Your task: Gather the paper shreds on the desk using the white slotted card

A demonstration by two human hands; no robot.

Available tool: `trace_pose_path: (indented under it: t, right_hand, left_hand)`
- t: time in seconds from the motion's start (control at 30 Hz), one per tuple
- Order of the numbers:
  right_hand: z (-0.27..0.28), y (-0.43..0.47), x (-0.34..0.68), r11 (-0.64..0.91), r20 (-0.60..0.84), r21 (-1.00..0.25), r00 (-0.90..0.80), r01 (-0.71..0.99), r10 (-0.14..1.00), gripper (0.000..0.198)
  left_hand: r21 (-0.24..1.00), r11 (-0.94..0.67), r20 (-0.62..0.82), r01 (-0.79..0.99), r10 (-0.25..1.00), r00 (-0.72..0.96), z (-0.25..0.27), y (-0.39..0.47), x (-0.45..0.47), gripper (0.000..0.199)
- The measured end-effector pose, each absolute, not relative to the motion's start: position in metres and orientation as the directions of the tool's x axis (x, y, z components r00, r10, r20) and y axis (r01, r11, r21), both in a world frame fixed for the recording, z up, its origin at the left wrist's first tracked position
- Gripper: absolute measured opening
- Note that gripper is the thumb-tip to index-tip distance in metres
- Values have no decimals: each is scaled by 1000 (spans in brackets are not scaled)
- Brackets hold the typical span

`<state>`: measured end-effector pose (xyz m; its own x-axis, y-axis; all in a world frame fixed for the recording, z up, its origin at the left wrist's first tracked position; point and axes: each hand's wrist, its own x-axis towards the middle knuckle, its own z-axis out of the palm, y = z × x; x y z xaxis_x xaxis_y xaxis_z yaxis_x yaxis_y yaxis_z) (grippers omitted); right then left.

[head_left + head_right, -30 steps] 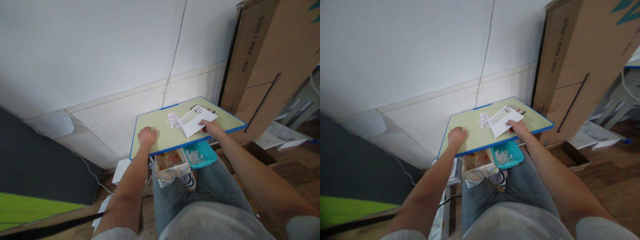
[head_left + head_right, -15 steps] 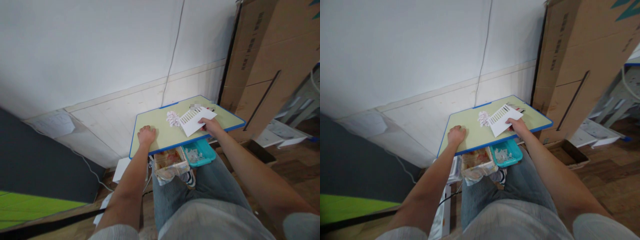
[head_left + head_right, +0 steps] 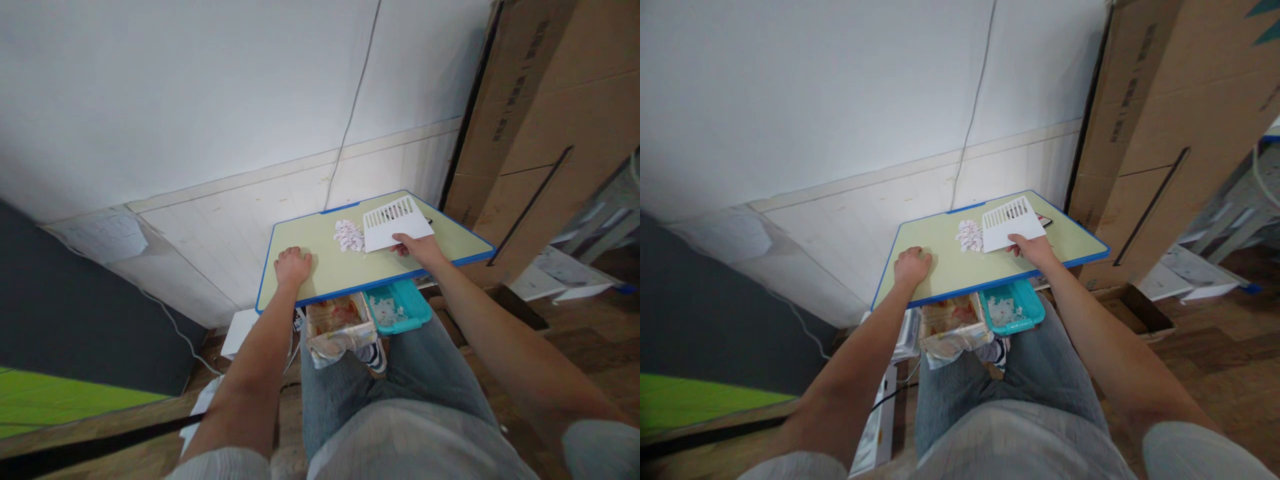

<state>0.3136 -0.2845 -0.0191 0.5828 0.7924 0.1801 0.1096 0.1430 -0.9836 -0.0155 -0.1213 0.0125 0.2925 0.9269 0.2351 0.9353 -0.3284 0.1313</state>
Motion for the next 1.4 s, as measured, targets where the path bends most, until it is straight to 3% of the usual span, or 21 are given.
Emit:
trace_pose_path:
  t: [0.67,1.03,1.4]
  right_hand:
    - [-18,-287,310,128,192,-979,532,155,825,31]
    - [-21,-287,313,77,163,-982,556,175,815,16]
    - [-20,-313,320,122,150,-989,545,88,825,28]
  left_hand:
    - [121,-333,236,935,925,299,14,-123,-15,52]
    - [108,-339,231,935,923,308,14,-124,-16,53]
    - [124,-336,221,934,927,304,17,-124,-14,53]
